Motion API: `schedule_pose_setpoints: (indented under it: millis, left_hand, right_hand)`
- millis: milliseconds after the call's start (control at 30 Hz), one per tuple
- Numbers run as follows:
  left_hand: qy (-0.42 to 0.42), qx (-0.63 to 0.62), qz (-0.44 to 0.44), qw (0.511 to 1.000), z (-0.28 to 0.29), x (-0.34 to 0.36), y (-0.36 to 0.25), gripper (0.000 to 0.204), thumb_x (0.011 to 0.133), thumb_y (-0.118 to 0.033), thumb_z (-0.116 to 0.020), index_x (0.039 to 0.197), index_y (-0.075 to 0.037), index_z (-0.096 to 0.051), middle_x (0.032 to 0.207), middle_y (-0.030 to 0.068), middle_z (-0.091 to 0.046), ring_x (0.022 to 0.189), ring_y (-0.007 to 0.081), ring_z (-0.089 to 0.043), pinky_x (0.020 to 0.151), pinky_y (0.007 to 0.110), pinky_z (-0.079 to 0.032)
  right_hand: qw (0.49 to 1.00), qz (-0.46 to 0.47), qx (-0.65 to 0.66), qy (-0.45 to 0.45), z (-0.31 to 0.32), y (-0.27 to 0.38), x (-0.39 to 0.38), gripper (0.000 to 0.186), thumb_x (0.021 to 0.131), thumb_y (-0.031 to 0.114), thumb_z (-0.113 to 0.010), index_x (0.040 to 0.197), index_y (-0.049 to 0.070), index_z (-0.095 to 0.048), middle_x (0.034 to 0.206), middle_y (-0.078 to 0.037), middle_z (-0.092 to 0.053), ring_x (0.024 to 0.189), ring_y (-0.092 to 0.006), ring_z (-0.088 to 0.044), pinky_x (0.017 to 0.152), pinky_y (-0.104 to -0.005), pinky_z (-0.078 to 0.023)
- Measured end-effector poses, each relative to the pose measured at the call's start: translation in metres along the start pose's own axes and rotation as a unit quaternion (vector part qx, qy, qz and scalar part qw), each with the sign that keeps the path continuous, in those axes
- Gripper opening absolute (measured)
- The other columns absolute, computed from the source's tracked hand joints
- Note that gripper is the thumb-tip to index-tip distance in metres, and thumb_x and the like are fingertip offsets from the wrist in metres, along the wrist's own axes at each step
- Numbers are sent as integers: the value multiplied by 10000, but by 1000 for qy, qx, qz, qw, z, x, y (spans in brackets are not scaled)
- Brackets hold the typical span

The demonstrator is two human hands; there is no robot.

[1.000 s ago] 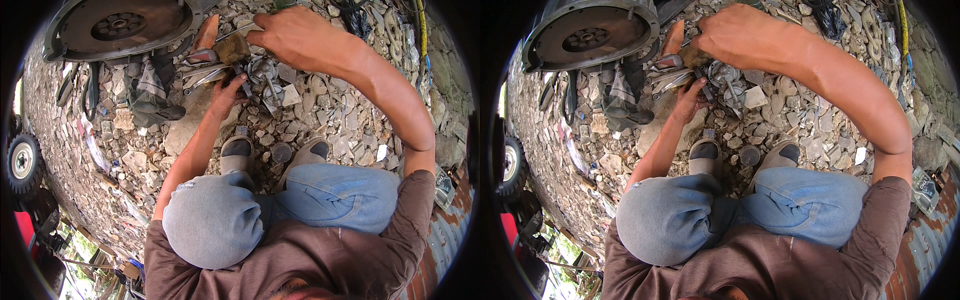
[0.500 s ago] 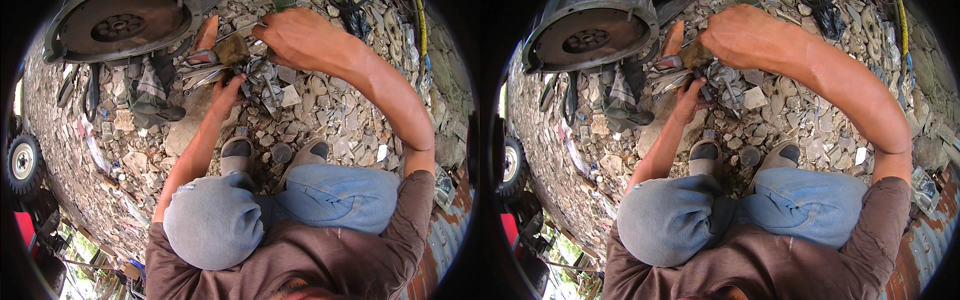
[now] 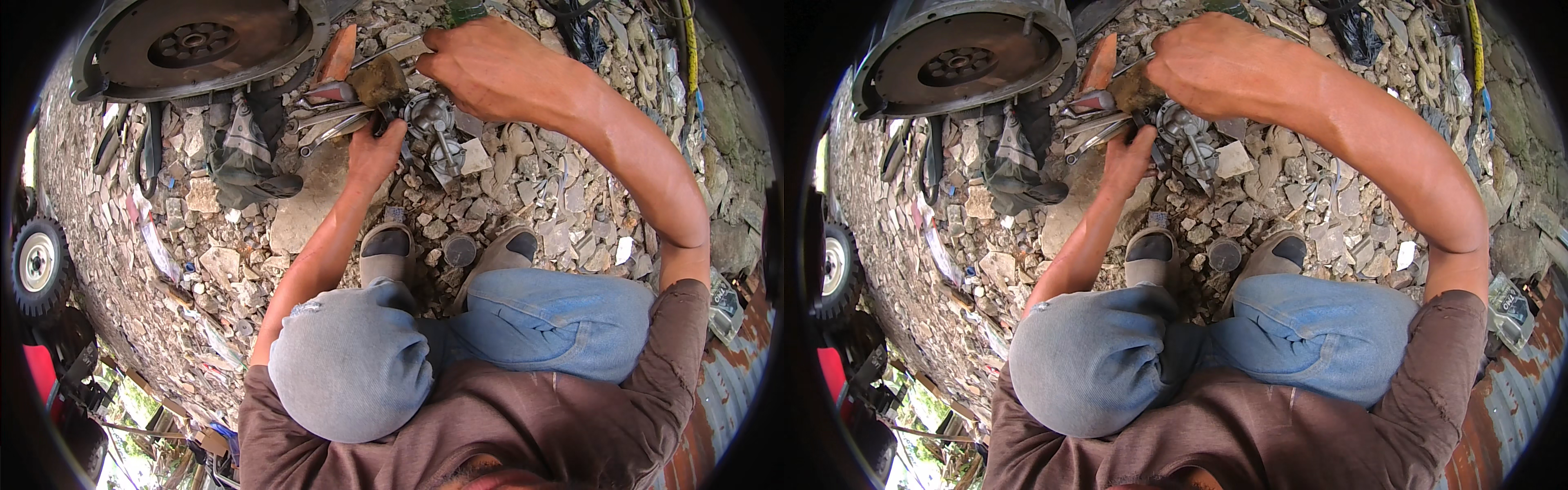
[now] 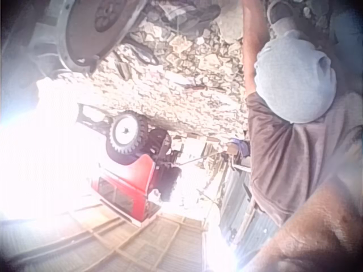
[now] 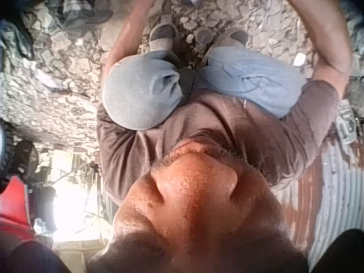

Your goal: The person sits on a rocky ground and uses a screwdriver to adjust a small mechanical part held in their left hand. They repeatedly tighten or loosen screws on the component while surrounded by various tools and debris.

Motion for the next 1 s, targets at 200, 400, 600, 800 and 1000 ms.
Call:
schedule_pose_setpoints:
  millis: [200, 400, 600, 800, 1000]
  left_hand:
    - [-40, 169, -139, 975, -6, 0, -11, 584, 893, -397, -568, 1325, -6, -600, 1204, 318, -658, 1182, 519, -571, 1029, 561, -440]
    - [-82, 196, -191, 958, -12, 7, 3, 555, 928, -338, -524, 1367, 0, -533, 1176, 324, -655, 1111, 529, -606, 978, 538, -469]
    - [-32, 142, -102, 984, -7, 7, -1, 579, 940, -425, -564, 1397, -76, -494, 1229, 306, -621, 1179, 532, -526, 1079, 592, -341]
    - [-42, 104, -123, 986, -8, 9, 7, 541, 968, -469, -595, 1375, -121, -514, 1219, 269, -635, 1189, 478, -537, 1079, 568, -338]
    - [-26, 100, -114, 988, -6, 10, 7, 495, 967, -435, -599, 1363, -145, -539, 1228, 252, -635, 1187, 470, -529, 1076, 564, -346]
  right_hand:
    - [1000, -23, -4, -4, 5, 2, -2, 166, 845, 112, -615, 823, -15, -720, 790, -182, -695, 790, -366, -731, 728, -479, -591]
    - [998, -57, -14, -3, 7, 10, -3, 159, 753, 155, -700, 730, -2, -710, 773, -201, -691, 749, -382, -714, 693, -471, -582]
    - [999, -36, -12, 26, 11, 6, 2, 164, 748, 145, -685, 716, -15, -703, 770, -212, -687, 749, -390, -716, 690, -484, -578]
    - [998, -19, 9, -55, 13, 6, 1, 163, 775, 133, -665, 714, -13, -704, 750, -194, -686, 753, -394, -718, 704, -476, -583]
    - [989, -124, -71, 38, 11, 16, 2, 165, 787, 149, -678, 686, 23, -711, 695, -164, -674, 713, -382, -710, 713, -461, -583]
Point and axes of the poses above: each hand's wrist, its own x-axis towards the middle knuckle, its own z-axis out of the back of the hand, y = z × x, the point moved 2 cm from there along x, towards the middle knuckle
